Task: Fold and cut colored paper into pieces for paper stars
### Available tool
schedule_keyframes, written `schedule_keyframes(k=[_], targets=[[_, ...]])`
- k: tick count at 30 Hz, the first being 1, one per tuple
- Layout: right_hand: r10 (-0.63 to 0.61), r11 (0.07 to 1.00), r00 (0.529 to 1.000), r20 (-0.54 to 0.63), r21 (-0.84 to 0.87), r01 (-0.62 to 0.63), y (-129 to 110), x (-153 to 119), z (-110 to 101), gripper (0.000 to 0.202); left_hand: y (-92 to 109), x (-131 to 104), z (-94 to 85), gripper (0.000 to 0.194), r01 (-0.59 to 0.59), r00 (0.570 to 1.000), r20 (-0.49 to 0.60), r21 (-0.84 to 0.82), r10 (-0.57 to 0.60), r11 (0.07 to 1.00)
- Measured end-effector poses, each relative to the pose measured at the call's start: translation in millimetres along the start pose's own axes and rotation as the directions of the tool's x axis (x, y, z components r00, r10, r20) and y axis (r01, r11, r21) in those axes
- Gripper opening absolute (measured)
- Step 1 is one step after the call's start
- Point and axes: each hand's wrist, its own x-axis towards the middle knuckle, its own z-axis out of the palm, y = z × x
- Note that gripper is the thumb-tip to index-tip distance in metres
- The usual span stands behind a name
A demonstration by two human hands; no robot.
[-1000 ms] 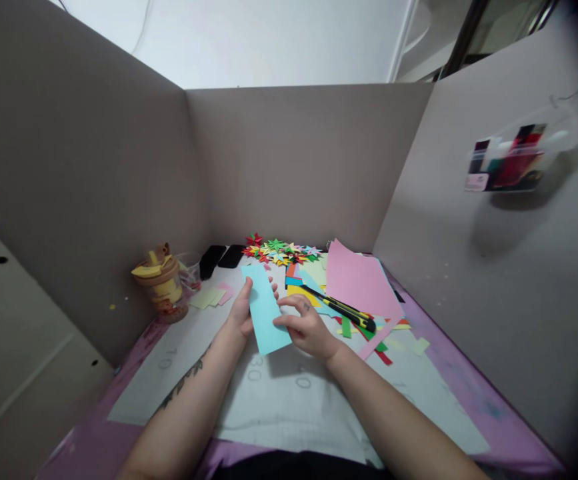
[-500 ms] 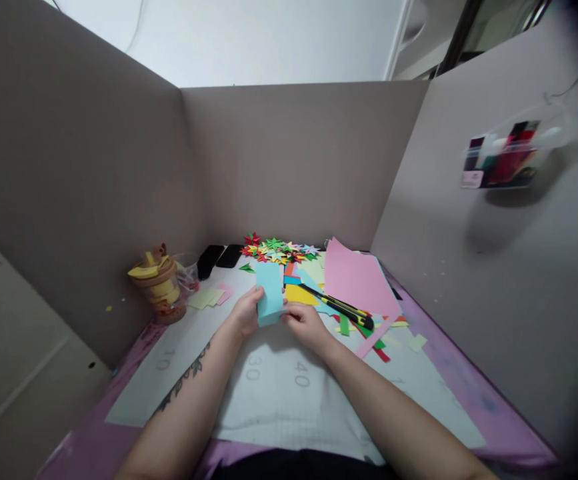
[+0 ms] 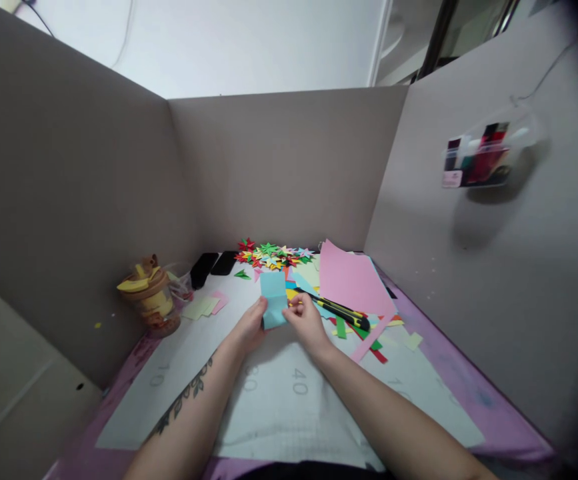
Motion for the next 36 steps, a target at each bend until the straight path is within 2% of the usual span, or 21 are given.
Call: schedule_keyframes(k=[4, 9, 21, 27, 32, 36], targets=[[-0.008, 0.999, 0.999, -0.034, -0.040, 0.007, 0, 0, 0, 0.025, -3, -3, -0.8, 0.039, -0.057, 0.998, 0.016, 0.086, 0.056, 0.995], [-0.014, 0.997, 0.999, -0.035, -0.074, 0.012, 2, 1, 0, 0.023, -4, -3, 1.7, 0.034, -0.064, 0.998, 0.006, 0.107, 0.064, 0.992], [-0.036, 0.993, 0.999, -0.037, -0.114, 0.031, 7, 2, 1, 0.020, -9, 2, -2.4, 0.039, -0.078, 0.997, -0.003, 0.077, 0.079, 0.994], [0.003, 0.993, 1.000, -0.028, -0.116, -0.006, 5, 1, 2, 0.021, -10, 2, 0.7, 0.038, -0.083, 0.995, -0.046, 0.080, 0.087, 0.993], [-0.056, 0.991, 0.996, -0.065, -0.122, 0.048, 7, 6, -2, 0.021, -9, 2, 0.8, 0.041, -0.089, 0.990, -0.101, 0.112, 0.101, 0.990], [-0.052, 0.994, 0.997, -0.052, -0.098, 0.047, 6, 13, -8, 0.021, -10, 0, 1.9, 0.050, -0.083, 0.994, -0.061, 0.146, 0.093, 0.986]])
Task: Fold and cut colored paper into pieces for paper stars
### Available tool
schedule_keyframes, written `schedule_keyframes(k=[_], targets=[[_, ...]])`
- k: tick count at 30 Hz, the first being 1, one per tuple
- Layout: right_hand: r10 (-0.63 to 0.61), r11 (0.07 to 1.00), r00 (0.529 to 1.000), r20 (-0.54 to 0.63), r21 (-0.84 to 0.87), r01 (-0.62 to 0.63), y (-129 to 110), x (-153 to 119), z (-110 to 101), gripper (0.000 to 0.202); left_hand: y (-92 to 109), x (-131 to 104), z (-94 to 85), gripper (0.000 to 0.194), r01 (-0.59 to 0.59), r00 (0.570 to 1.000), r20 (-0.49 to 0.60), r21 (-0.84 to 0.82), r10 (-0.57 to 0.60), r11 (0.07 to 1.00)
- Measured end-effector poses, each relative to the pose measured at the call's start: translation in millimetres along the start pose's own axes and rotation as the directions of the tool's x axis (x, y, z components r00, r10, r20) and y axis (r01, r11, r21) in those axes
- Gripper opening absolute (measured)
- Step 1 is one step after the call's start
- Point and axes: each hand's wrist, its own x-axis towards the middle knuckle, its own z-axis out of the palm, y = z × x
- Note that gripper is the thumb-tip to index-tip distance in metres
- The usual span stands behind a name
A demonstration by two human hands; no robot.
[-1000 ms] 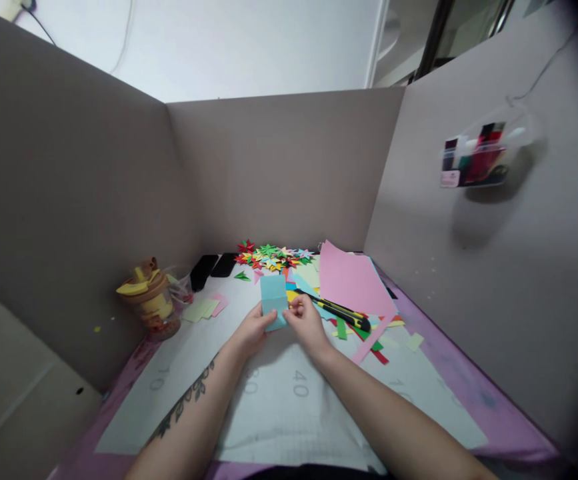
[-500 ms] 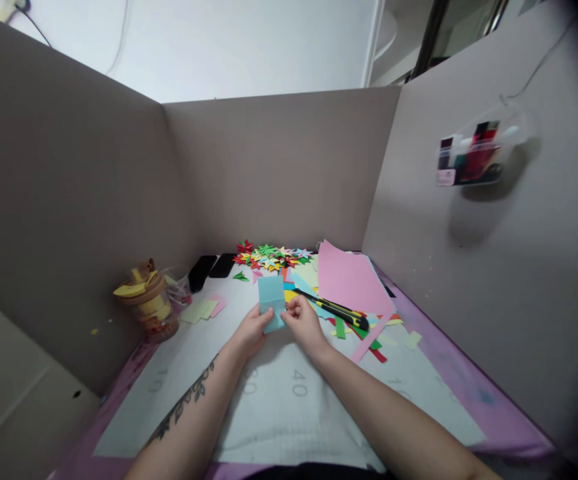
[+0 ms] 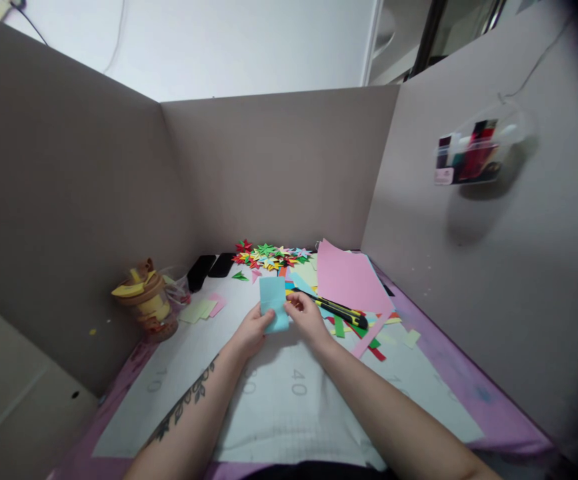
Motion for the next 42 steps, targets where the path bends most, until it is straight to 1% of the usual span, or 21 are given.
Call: schedule_keyframes(k=[3, 4, 6, 9, 12, 16, 20, 23, 27, 33, 38, 40, 42], targets=[[0.064, 0.996, 0.995, 0.076, 0.064, -0.069, -1, 4, -4, 0.021, -2, -1, 1.8, 0.054, 0.006, 0.999, 0.036, 0.023, -0.007, 1.000], [0.077, 0.993, 0.993, 0.086, 0.082, -0.084, -2, 4, -6, 0.021, -2, -1, 2.1, 0.054, 0.011, 0.999, 0.046, 0.033, -0.012, 0.999], [0.084, 0.991, 0.994, 0.065, 0.094, -0.090, -3, 5, -8, 0.020, -1, -1, 1.4, 0.051, 0.016, 0.999, 0.049, 0.062, -0.019, 0.998], [0.082, 0.994, 0.996, 0.019, 0.068, -0.083, -4, 7, -12, 0.018, 4, 2, -4.3, 0.041, 0.012, 1.000, -0.011, 0.141, -0.011, 0.990], [0.092, 0.994, 0.996, 0.007, 0.064, -0.092, -4, 8, -14, 0.018, 11, 5, -13.6, 0.035, -0.003, 0.996, -0.088, 0.280, 0.028, 0.960], [0.134, 0.988, 0.990, 0.034, 0.069, -0.136, -4, 9, -15, 0.019, 17, 7, -22.2, 0.031, -0.028, 0.987, -0.127, 0.456, 0.096, 0.889], [0.166, 0.980, 0.983, 0.072, 0.100, -0.173, -3, 8, -15, 0.021, 19, 7, -23.9, 0.031, -0.029, 0.980, -0.150, 0.546, 0.131, 0.837], [0.183, 0.976, 0.979, 0.087, 0.107, -0.192, 0, 9, -15, 0.022, 19, 7, -24.7, 0.032, -0.017, 0.982, -0.144, 0.569, 0.120, 0.822], [0.201, 0.972, 0.974, 0.110, 0.098, -0.211, 3, 9, -16, 0.023, 22, 5, -24.5, 0.031, 0.003, 0.986, -0.140, 0.564, 0.092, 0.826], [0.262, 0.953, 0.959, 0.111, 0.128, -0.275, -2, 6, -15, 0.023, 28, 0, -18.3, 0.028, 0.006, 0.989, -0.128, 0.546, 0.077, 0.837], [0.292, 0.939, 0.948, 0.129, 0.151, -0.310, -3, 5, -13, 0.024, 30, -2, -15.1, 0.031, -0.041, 0.991, -0.078, 0.583, 0.106, 0.812], [0.300, 0.936, 0.942, 0.147, 0.144, -0.321, -4, 4, -12, 0.024, 29, -2, -14.6, 0.029, -0.061, 0.987, -0.078, 0.616, 0.137, 0.785], [0.287, 0.945, 0.944, 0.164, 0.114, -0.307, -4, 4, -12, 0.023, 28, -2, -14.5, 0.028, -0.074, 0.979, -0.097, 0.646, 0.179, 0.760]])
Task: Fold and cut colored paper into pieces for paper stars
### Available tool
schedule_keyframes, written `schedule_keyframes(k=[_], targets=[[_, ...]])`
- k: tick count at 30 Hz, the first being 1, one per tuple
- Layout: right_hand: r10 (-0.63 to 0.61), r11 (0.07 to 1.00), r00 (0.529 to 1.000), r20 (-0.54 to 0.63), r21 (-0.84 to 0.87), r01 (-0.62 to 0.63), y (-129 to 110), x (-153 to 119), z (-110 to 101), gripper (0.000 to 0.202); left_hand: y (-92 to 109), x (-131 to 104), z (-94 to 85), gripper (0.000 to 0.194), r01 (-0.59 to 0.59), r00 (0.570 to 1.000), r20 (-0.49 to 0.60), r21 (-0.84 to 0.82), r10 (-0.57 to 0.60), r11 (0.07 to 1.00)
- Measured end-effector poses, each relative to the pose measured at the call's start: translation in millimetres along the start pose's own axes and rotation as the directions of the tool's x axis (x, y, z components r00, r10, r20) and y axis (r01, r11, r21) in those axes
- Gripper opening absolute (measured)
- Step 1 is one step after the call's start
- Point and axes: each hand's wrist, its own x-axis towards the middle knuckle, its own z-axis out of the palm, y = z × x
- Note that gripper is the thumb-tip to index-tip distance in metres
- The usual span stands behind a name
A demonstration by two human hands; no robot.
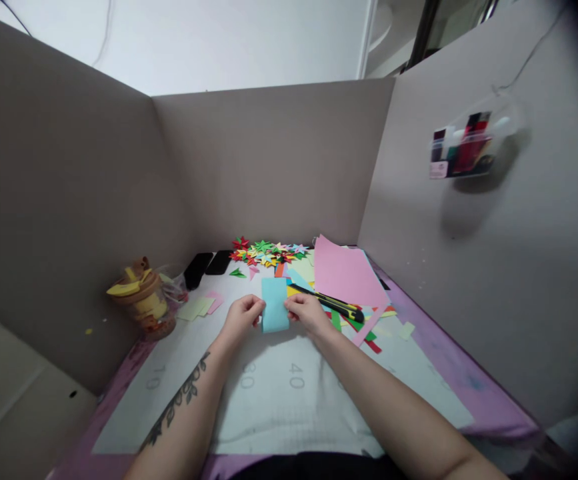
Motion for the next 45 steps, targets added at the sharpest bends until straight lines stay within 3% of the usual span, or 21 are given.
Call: schedule_keyframes(k=[5, 11, 14, 25, 30, 33, 37, 45], targets=[[-0.117, 0.991, 0.993, -0.031, -0.074, 0.115, -1, -1, 2, 0.023, -5, 3, 2.2, 0.029, -0.039, 0.998, -0.039, -0.018, 0.038, 0.999], [-0.199, 0.978, 0.974, -0.107, -0.092, 0.189, -3, -2, 1, 0.025, -14, 2, 9.5, 0.037, -0.063, 0.992, 0.099, -0.193, 0.083, 0.979], [-0.245, 0.967, 0.959, -0.140, -0.112, 0.231, -2, -2, 1, 0.026, -17, 0, 15.2, 0.041, -0.071, 0.988, 0.127, -0.167, 0.092, 0.983], [-0.319, 0.946, 0.926, -0.203, -0.128, 0.298, 1, -4, 2, 0.026, -14, 0, 15.9, 0.023, 0.022, 0.997, 0.073, -0.095, -0.015, 0.995], [-0.307, 0.950, 0.938, -0.160, -0.111, 0.292, 0, -1, 1, 0.028, -13, 1, 14.7, 0.022, 0.028, 0.999, 0.046, -0.085, -0.024, 0.996], [-0.248, 0.969, 0.967, -0.051, -0.003, 0.248, 1, -2, 5, 0.027, -16, 3, 12.7, 0.021, -0.006, 1.000, -0.016, -0.076, 0.004, 0.997], [-0.185, 0.978, 0.977, 0.106, 0.118, 0.172, 9, -6, 19, 0.041, -18, 3, 12.0, 0.020, -0.066, 0.992, -0.112, -0.082, 0.057, 0.994], [-0.246, 0.969, 0.969, -0.014, -0.007, 0.246, 20, -6, 29, 0.034, -18, 1, 16.5, 0.021, -0.071, 0.991, -0.118, -0.107, 0.058, 0.992]])
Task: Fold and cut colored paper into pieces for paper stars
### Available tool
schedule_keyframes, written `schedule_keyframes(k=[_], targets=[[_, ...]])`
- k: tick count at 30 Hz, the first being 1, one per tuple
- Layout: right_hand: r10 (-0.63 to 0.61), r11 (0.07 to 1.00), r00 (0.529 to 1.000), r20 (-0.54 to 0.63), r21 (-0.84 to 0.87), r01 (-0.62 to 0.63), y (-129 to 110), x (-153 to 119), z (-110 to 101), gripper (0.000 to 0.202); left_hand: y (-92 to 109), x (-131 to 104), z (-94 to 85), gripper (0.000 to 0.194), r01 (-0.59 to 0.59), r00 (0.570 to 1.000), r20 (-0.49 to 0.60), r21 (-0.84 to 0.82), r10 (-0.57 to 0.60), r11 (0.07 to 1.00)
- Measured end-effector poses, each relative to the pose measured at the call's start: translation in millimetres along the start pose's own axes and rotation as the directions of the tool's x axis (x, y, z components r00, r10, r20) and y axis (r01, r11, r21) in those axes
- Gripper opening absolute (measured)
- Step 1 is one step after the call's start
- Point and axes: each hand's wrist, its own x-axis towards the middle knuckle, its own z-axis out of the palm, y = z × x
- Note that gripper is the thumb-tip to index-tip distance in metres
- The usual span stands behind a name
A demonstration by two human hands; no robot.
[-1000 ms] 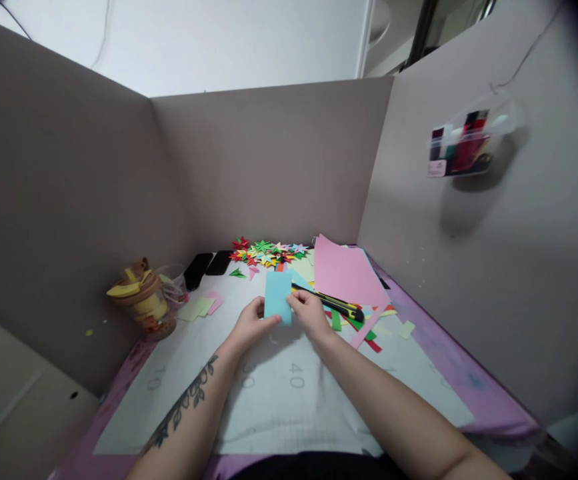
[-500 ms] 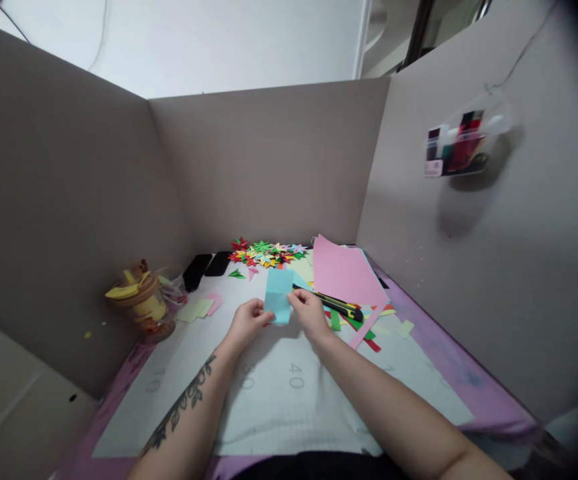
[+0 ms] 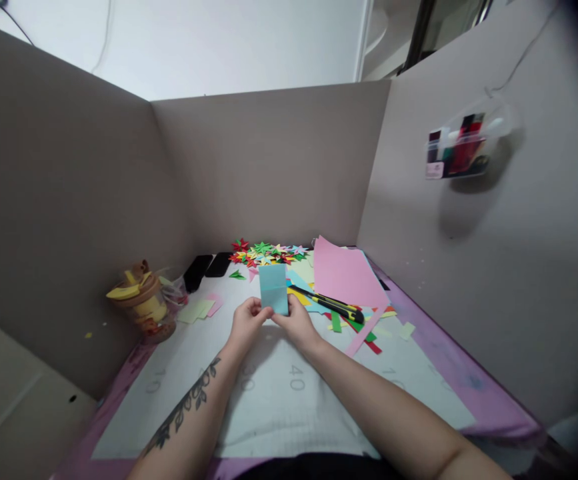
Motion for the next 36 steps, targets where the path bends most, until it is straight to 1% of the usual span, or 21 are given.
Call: schedule_keyframes(k=[3, 5, 8, 10, 14, 16, 18, 20, 22, 24, 26, 28, 30, 31, 32, 33, 34, 36], targets=[[0.003, 1.000, 1.000, -0.016, -0.019, -0.003, -3, -1, -1, 0.032, -1, 1, 0.2, 0.021, 0.025, 1.000, 0.012, -0.005, -0.025, 1.000], [0.020, 1.000, 1.000, -0.013, -0.002, -0.020, -6, -1, -1, 0.031, -2, 1, 0.2, 0.022, 0.052, 0.998, 0.019, -0.017, -0.051, 0.999], [0.093, 0.995, 0.996, 0.016, 0.044, -0.094, -10, -1, -3, 0.035, -1, 2, -0.1, 0.026, 0.101, 0.994, 0.038, -0.059, -0.098, 0.993], [0.141, 0.988, 0.989, 0.047, 0.063, -0.144, -11, 0, -4, 0.038, 2, 1, -0.9, 0.029, 0.148, 0.988, 0.070, -0.098, -0.141, 0.984], [0.187, 0.979, 0.978, 0.092, 0.064, -0.194, -10, 2, -8, 0.039, 7, 0, -4.0, 0.032, 0.229, 0.967, 0.140, -0.126, -0.212, 0.965], [0.214, 0.972, 0.970, 0.115, 0.077, -0.224, -9, 3, -10, 0.037, 6, 1, -6.2, 0.031, 0.224, 0.966, 0.155, -0.100, -0.207, 0.969], [0.223, 0.966, 0.966, 0.134, 0.102, -0.237, -8, 5, -13, 0.031, 4, 1, -8.2, 0.028, 0.189, 0.969, 0.172, -0.058, -0.176, 0.980], [0.211, 0.968, 0.971, 0.113, 0.115, -0.223, -8, 8, -18, 0.026, 2, 1, -9.7, 0.026, 0.160, 0.967, 0.204, -0.016, -0.154, 0.987], [0.191, 0.975, 0.980, 0.048, 0.103, -0.195, -8, 12, -23, 0.027, 1, 1, -10.1, 0.026, 0.163, 0.957, 0.240, 0.017, -0.162, 0.986], [0.169, 0.984, 0.986, -0.017, 0.065, -0.167, -9, 15, -28, 0.028, 1, 0, -9.6, 0.027, 0.178, 0.950, 0.252, 0.042, -0.183, 0.983], [0.132, 0.991, 0.990, -0.046, 0.021, -0.131, -10, 16, -31, 0.029, 0, 1, -9.1, 0.027, 0.162, 0.952, 0.256, 0.049, -0.169, 0.986], [0.090, 0.996, 0.995, -0.043, -0.012, -0.091, -13, 16, -31, 0.028, 0, 3, -9.4, 0.024, 0.087, 0.969, 0.226, 0.065, -0.099, 0.994], [0.055, 0.998, 0.998, -0.024, -0.043, -0.056, -17, 13, -29, 0.025, 0, 4, -10.5, 0.023, -0.015, 0.990, 0.142, 0.128, -0.003, 0.992], [0.046, 0.997, 0.999, -0.013, -0.058, -0.047, -18, 12, -28, 0.023, 0, 5, -11.2, 0.024, -0.043, 0.995, 0.098, 0.166, 0.027, 0.985], [0.045, 0.996, 0.999, -0.005, -0.072, -0.045, -20, 11, -27, 0.020, 1, 5, -11.9, 0.025, -0.045, 0.997, 0.066, 0.192, 0.033, 0.980], [0.047, 0.996, 0.999, 0.000, -0.081, -0.046, -22, 9, -26, 0.018, 3, 5, -12.4, 0.027, -0.024, 0.999, 0.051, 0.193, 0.014, 0.981], [0.046, 0.995, 0.999, 0.004, -0.084, -0.046, -24, 8, -26, 0.016, 5, 4, -12.6, 0.029, 0.012, 0.998, 0.057, 0.168, -0.022, 0.986], [0.012, 0.996, 1.000, 0.012, -0.092, -0.011, -26, 7, -25, 0.014, 9, 3, -12.3, 0.035, 0.095, 0.992, 0.081, 0.056, -0.099, 0.994]])
